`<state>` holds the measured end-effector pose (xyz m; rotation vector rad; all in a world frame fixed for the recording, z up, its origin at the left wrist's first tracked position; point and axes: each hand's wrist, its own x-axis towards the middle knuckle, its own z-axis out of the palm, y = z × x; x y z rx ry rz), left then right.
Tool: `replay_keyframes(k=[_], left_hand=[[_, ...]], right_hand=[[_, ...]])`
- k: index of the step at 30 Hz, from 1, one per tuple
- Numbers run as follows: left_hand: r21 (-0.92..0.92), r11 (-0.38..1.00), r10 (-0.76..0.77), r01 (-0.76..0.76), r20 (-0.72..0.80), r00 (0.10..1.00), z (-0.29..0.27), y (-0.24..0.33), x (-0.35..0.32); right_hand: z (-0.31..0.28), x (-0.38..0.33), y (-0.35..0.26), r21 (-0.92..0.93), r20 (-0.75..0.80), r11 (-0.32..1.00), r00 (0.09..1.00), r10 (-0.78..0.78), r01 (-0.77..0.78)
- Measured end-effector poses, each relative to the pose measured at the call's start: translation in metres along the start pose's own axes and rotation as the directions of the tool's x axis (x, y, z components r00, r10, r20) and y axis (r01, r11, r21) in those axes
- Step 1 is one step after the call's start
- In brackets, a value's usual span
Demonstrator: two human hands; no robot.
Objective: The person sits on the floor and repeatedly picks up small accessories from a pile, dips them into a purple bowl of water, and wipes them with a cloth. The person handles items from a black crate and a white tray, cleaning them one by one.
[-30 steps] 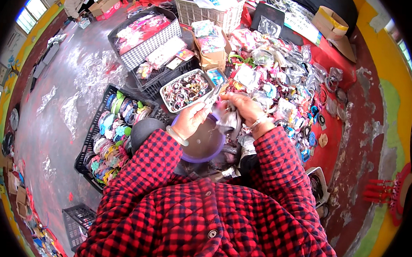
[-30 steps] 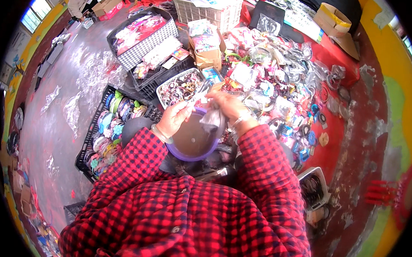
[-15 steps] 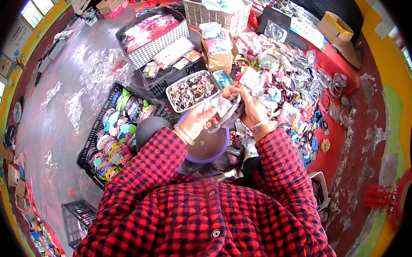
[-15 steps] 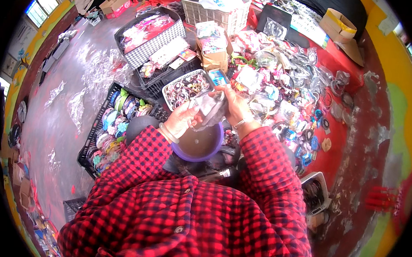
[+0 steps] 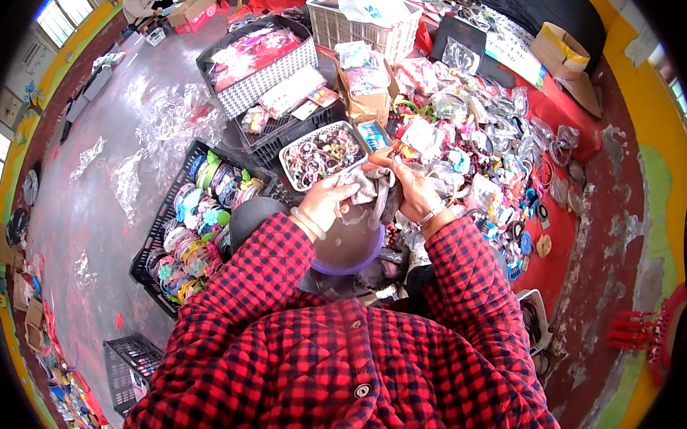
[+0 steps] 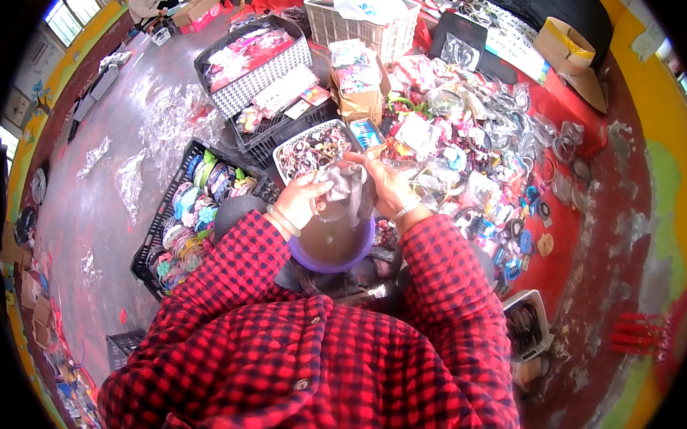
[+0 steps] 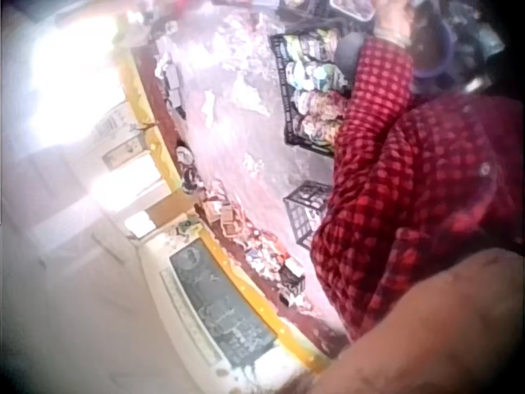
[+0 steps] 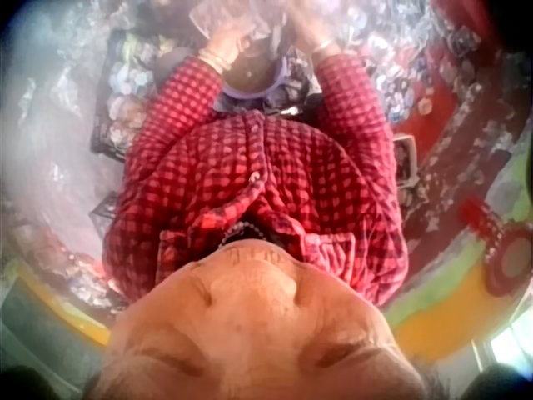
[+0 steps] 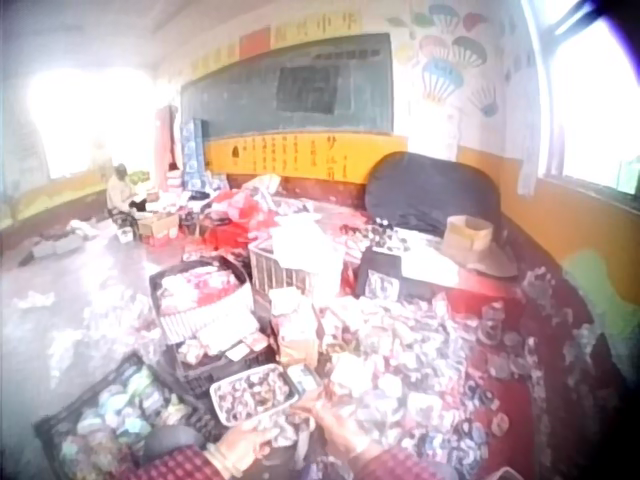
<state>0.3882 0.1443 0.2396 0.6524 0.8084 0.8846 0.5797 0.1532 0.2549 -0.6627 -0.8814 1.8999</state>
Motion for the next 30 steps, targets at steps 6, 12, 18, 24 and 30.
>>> replay_keyframes(k=[6, 12, 18, 24, 30], left_hand=[[-0.009, 0.97, 0.24, -0.242, -0.111, 0.964, -0.022, 0.002, 0.007], [0.444, 0.755, 0.548, -0.483, -0.023, 0.836, 0.0, 0.032, -0.014], [0.852, 0.114, 0.557, -0.511, 0.372, 0.743, 0.049, 0.051, -0.038], [0.878, -0.047, 0.584, -0.476, 0.411, 0.7, 0.059, 0.04, -0.04], [0.841, 0.212, 0.543, -0.497, 0.322, 0.776, 0.06, 0.037, -0.042]], right_hand=[[-0.021, 0.012, 0.005, 0.05, -0.271, 0.998, 0.961, 0.057, -0.045], [-0.038, 0.008, 0.005, -0.246, -0.155, 0.949, 0.974, 0.164, -0.199], [-0.01, 0.0, 0.013, -0.793, 0.15, 0.606, 0.985, 0.089, 0.067], [-0.007, 0.002, 0.043, -0.984, 0.028, 0.174, 0.997, -0.067, 0.039], [-0.029, 0.009, 0.058, -0.982, -0.102, 0.165, 0.993, -0.061, -0.091]])
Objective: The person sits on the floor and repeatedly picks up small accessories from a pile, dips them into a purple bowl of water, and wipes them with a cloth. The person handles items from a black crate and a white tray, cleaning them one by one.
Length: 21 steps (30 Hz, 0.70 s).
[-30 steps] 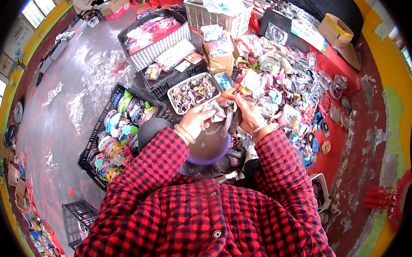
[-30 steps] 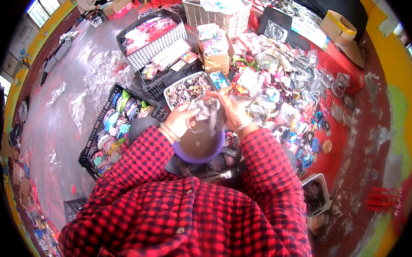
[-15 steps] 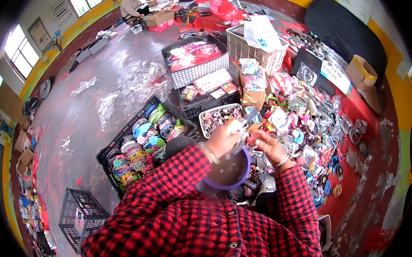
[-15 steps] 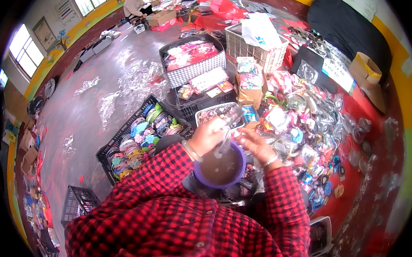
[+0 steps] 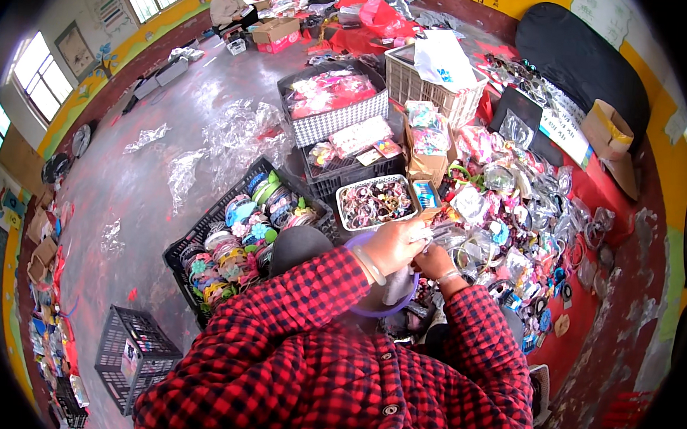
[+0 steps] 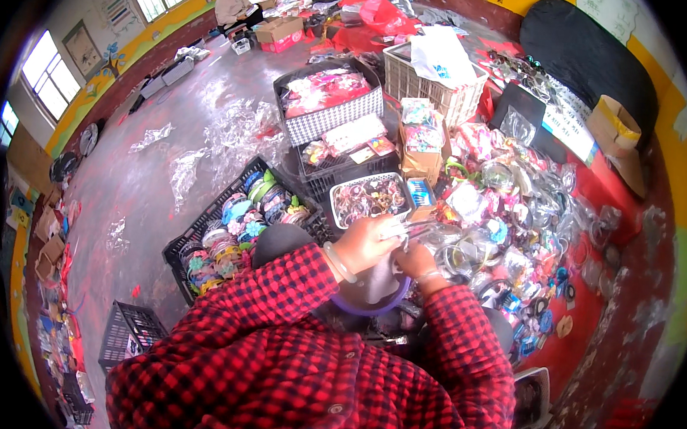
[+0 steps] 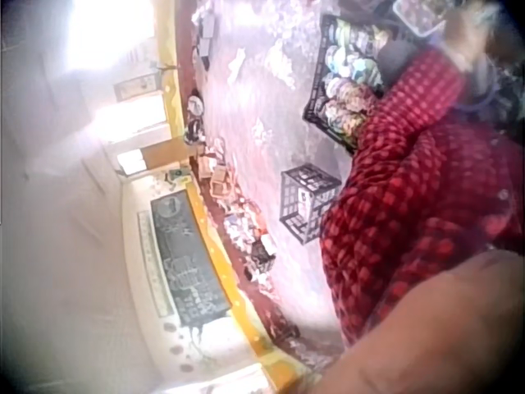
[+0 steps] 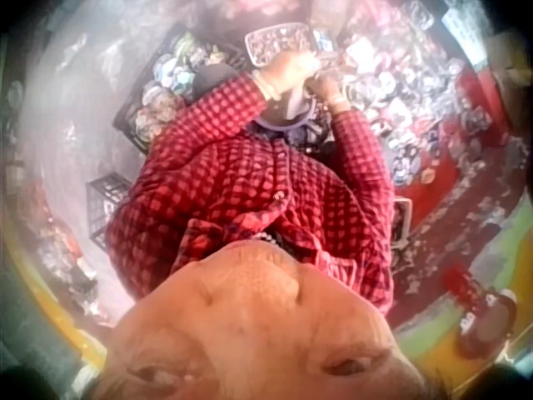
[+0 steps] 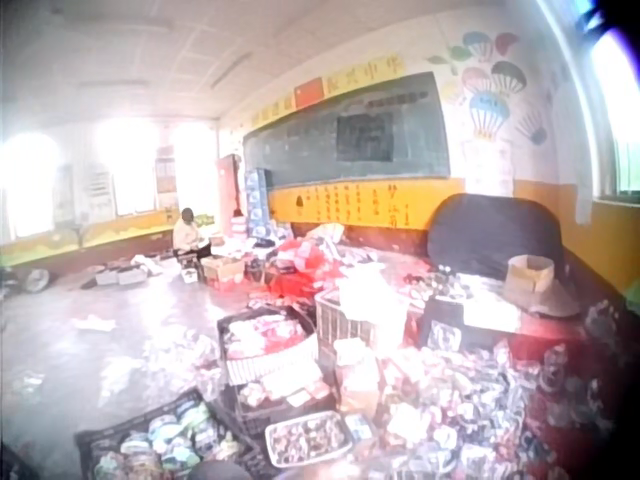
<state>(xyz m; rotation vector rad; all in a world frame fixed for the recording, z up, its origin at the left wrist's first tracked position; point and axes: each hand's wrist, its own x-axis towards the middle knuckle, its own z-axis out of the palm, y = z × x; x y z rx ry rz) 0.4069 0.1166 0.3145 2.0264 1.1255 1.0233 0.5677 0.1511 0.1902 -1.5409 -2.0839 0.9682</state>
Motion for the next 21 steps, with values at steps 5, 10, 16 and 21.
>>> replay_keyframes(k=[5, 10, 16, 21], left_hand=[[-0.233, 0.969, -0.079, 0.079, 0.008, 0.997, 0.013, 0.01, 0.0], [-0.616, 0.763, -0.189, 0.194, 0.073, 0.979, 0.013, -0.02, 0.0], [-0.54, 0.838, -0.168, 0.08, -0.116, 0.979, 0.002, -0.051, 0.004], [-0.467, 0.882, -0.126, 0.061, -0.11, 0.986, 0.008, -0.065, 0.005]], right_hand=[[0.028, 0.016, 0.03, 0.455, -0.493, 0.82, 0.865, -0.093, 0.347], [-0.007, 0.035, 0.018, 0.967, -0.097, -0.203, 0.96, 0.261, 0.153], [-0.031, 0.028, 0.022, 0.944, -0.039, -0.308, 0.969, 0.242, 0.115], [-0.047, 0.008, -0.024, 0.94, -0.027, -0.339, 1.0, 0.014, 0.03]])
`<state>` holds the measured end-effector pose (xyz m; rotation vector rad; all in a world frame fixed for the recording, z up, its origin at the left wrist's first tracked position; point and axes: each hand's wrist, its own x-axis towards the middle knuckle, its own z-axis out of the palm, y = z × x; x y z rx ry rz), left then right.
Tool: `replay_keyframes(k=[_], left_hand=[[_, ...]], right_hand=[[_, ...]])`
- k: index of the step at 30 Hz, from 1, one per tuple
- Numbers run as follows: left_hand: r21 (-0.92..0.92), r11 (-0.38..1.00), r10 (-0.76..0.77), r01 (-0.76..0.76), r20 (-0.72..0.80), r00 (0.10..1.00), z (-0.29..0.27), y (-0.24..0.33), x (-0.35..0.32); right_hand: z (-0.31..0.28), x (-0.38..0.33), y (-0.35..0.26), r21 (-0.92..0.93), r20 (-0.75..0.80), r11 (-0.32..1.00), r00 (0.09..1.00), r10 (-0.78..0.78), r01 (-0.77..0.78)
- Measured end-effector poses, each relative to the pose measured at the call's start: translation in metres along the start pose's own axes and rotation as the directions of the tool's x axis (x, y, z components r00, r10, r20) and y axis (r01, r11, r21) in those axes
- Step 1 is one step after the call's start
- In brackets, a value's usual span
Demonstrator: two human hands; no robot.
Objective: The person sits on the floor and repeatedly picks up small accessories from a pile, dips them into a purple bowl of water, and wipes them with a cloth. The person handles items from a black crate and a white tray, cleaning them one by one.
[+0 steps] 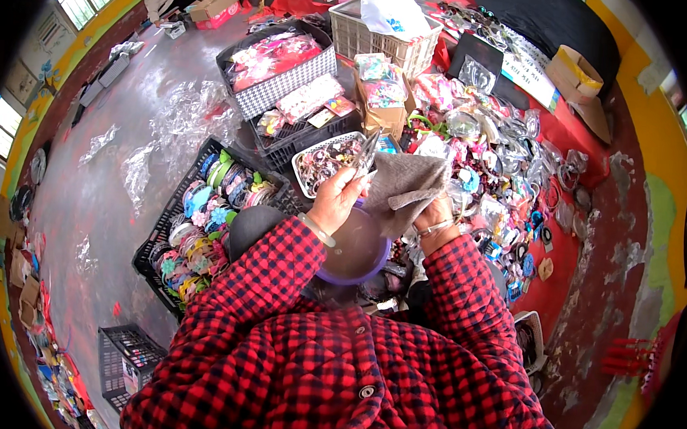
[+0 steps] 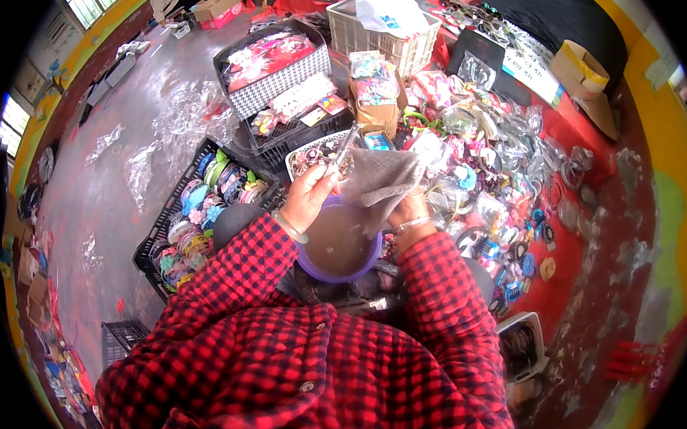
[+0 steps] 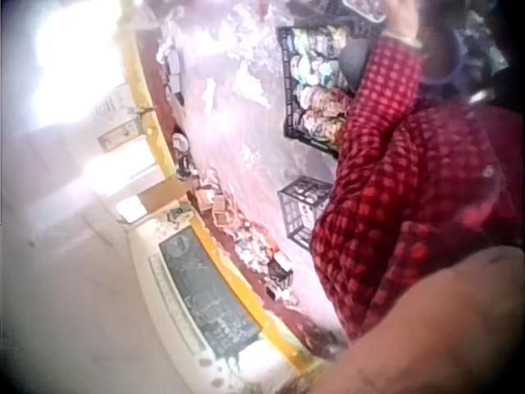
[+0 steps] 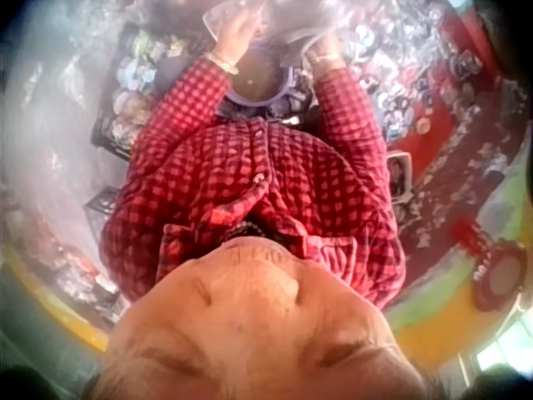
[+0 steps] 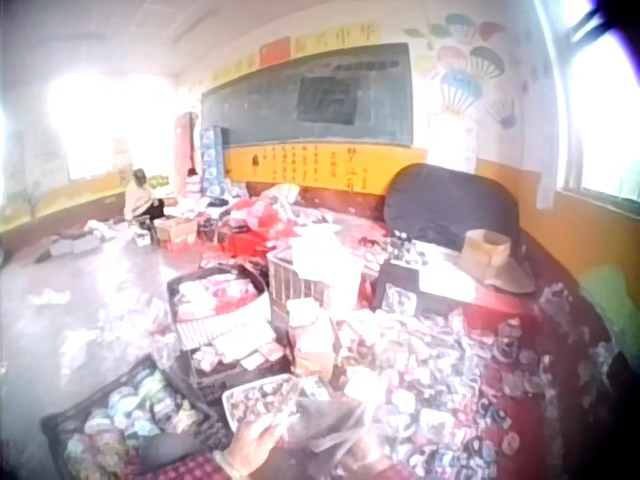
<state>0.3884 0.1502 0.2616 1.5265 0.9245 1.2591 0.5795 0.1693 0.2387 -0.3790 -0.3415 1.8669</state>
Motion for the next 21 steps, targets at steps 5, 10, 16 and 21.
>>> replay_keyframes(k=[5, 10, 16, 21], left_hand=[[-0.083, 0.995, -0.048, 0.06, 0.132, 0.99, 0.011, -0.028, -0.01], [-0.406, 0.875, -0.149, 0.262, 0.288, 0.946, 0.017, -0.045, -0.013], [-0.052, 0.997, -0.04, 0.057, 0.291, 0.956, 0.022, -0.015, -0.007], [0.109, 0.986, 0.094, -0.13, 0.289, 0.953, 0.022, -0.035, -0.003]], right_hand=[[0.026, -0.008, 0.038, -0.05, 0.063, 0.998, 0.997, 0.052, -0.049], [0.015, -0.012, 0.048, -0.057, -0.066, 0.997, 0.996, -0.054, 0.05], [0.01, -0.005, 0.039, -0.149, -0.174, 0.979, 0.971, -0.165, 0.139], [0.014, 0.0, 0.031, -0.126, -0.244, 0.98, 0.952, -0.183, 0.156]])
